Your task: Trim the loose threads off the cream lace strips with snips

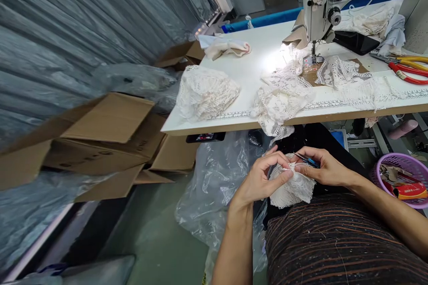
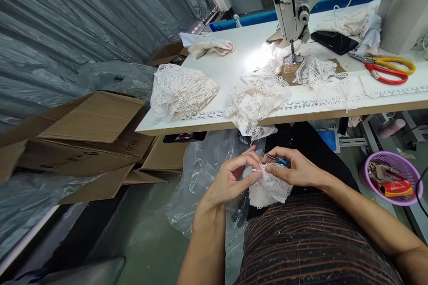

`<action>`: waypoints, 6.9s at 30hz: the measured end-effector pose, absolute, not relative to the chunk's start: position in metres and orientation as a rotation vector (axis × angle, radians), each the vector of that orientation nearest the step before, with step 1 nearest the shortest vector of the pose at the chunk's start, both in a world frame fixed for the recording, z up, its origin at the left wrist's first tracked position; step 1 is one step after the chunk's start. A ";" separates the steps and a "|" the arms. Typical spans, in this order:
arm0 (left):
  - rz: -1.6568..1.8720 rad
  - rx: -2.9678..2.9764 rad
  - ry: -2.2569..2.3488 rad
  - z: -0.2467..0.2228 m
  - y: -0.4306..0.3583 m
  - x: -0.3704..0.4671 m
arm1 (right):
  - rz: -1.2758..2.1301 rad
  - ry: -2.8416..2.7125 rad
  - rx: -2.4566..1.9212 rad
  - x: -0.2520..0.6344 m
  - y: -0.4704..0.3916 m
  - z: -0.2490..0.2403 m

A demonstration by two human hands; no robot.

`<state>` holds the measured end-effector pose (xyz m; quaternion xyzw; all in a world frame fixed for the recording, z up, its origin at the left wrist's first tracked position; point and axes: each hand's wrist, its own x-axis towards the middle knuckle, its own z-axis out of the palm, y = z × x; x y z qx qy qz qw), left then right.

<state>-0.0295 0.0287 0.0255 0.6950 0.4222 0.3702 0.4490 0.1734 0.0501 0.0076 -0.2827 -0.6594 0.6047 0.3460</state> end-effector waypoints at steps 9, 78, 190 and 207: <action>1.045 1.294 1.160 0.023 0.024 -0.021 | 1.535 -1.731 -0.844 0.172 0.046 0.002; 1.073 1.082 1.022 0.015 0.012 -0.012 | 1.341 -1.817 -0.879 0.173 0.058 -0.002; 0.883 0.897 1.279 -0.011 -0.042 0.022 | 1.382 -2.139 -1.312 0.198 0.000 -0.020; 0.693 1.378 1.185 0.013 -0.040 0.001 | 1.356 -2.015 -1.504 0.220 0.052 -0.062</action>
